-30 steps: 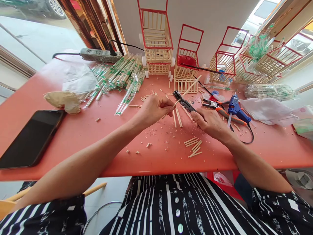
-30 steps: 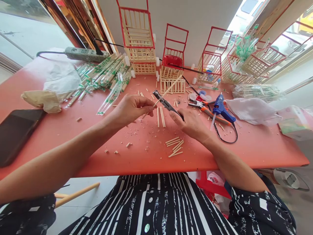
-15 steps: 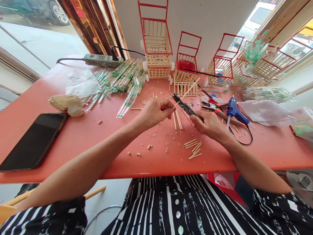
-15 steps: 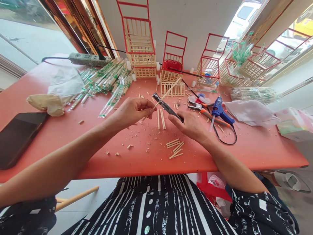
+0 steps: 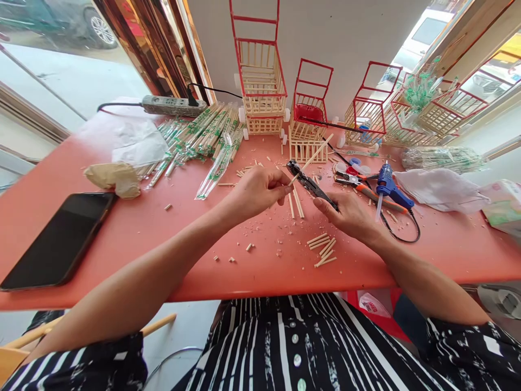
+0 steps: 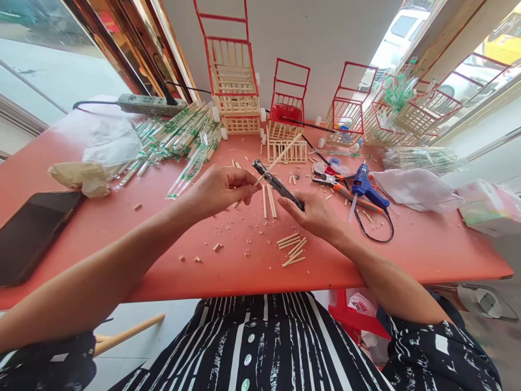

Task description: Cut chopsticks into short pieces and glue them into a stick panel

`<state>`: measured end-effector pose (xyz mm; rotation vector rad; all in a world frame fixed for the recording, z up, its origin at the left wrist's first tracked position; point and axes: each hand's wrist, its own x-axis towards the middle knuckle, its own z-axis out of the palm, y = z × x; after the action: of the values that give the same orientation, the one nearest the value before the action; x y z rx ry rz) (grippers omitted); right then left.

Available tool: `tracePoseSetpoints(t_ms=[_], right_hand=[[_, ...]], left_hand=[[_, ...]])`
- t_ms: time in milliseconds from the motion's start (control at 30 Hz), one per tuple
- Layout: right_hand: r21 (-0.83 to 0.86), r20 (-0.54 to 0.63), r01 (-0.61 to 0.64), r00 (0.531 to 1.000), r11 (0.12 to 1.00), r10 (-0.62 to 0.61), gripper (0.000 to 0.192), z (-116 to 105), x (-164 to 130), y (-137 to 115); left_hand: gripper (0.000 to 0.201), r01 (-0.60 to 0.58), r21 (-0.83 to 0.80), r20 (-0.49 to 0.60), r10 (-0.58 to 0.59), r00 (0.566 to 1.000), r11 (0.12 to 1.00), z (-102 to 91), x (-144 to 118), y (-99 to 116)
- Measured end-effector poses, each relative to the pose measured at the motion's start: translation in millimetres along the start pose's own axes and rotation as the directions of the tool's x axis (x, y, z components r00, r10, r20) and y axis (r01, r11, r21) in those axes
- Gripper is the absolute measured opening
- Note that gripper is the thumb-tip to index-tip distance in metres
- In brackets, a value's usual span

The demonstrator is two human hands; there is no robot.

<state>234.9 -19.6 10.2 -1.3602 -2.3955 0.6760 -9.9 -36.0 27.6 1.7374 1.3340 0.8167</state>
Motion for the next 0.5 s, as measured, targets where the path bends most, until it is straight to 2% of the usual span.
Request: tracePoseSetpoints(t_ms=[300,500], right_hand=[[-0.028,0.022,0.002,1.000,1.000,-0.001,0.067,7.0,-2.0,-2.5],[-0.043,0.048,-0.011,0.999,0.999,0.013,0.068,10.9,-2.5,3.3]], left_hand=[[0.015,0.028,0.025,0.107,-0.030,0.994,0.999,-7.2,-0.8,-6.8],[0.012,0.078,0.016,0.141,-0.079,0.987,0.997,-7.9,-0.5,-1.9]])
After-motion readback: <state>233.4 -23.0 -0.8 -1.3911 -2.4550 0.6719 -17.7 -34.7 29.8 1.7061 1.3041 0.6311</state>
